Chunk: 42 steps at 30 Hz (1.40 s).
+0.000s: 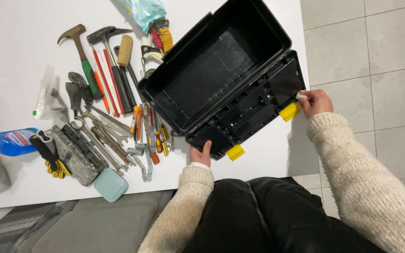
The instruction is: The person wipes the interior of a black toolbox with a white wipe, then places several tools including hammers, a wrench, and screwdrivers into the toolbox compartments. The person handles each tool individually and arranges them inside the case.
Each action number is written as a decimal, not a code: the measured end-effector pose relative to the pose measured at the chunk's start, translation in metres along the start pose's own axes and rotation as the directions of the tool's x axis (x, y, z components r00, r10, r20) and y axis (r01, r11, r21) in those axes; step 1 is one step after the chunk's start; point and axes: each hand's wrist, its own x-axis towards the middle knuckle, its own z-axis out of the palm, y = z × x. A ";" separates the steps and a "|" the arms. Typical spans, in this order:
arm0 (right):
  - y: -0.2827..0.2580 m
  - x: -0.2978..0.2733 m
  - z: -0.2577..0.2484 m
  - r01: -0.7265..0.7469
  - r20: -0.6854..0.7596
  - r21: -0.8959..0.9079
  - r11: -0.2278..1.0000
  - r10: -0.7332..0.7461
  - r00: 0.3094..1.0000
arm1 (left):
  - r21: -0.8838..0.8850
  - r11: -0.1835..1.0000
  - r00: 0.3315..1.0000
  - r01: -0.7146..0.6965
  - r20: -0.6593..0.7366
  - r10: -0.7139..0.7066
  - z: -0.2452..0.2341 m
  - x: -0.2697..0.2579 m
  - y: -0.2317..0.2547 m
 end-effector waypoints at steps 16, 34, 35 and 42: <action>-0.027 -0.098 -0.048 -0.260 0.227 0.617 0.743 0.149 0.962 | -0.022 0.994 0.993 -0.111 0.046 0.112 -0.007 0.017 -0.014; 0.002 -0.121 -0.038 -0.305 0.159 0.669 0.678 0.271 0.949 | -0.154 0.970 0.953 0.186 0.267 -0.140 0.043 -0.027 0.044; 0.008 -0.119 -0.032 -0.304 0.153 0.698 0.649 0.279 0.948 | -0.181 0.971 0.943 0.156 0.320 -0.091 0.043 -0.018 0.029; -0.015 -0.136 -0.056 -0.297 0.149 0.733 0.612 0.282 0.948 | -0.082 0.977 0.860 0.198 0.493 -0.133 0.048 0.005 -0.035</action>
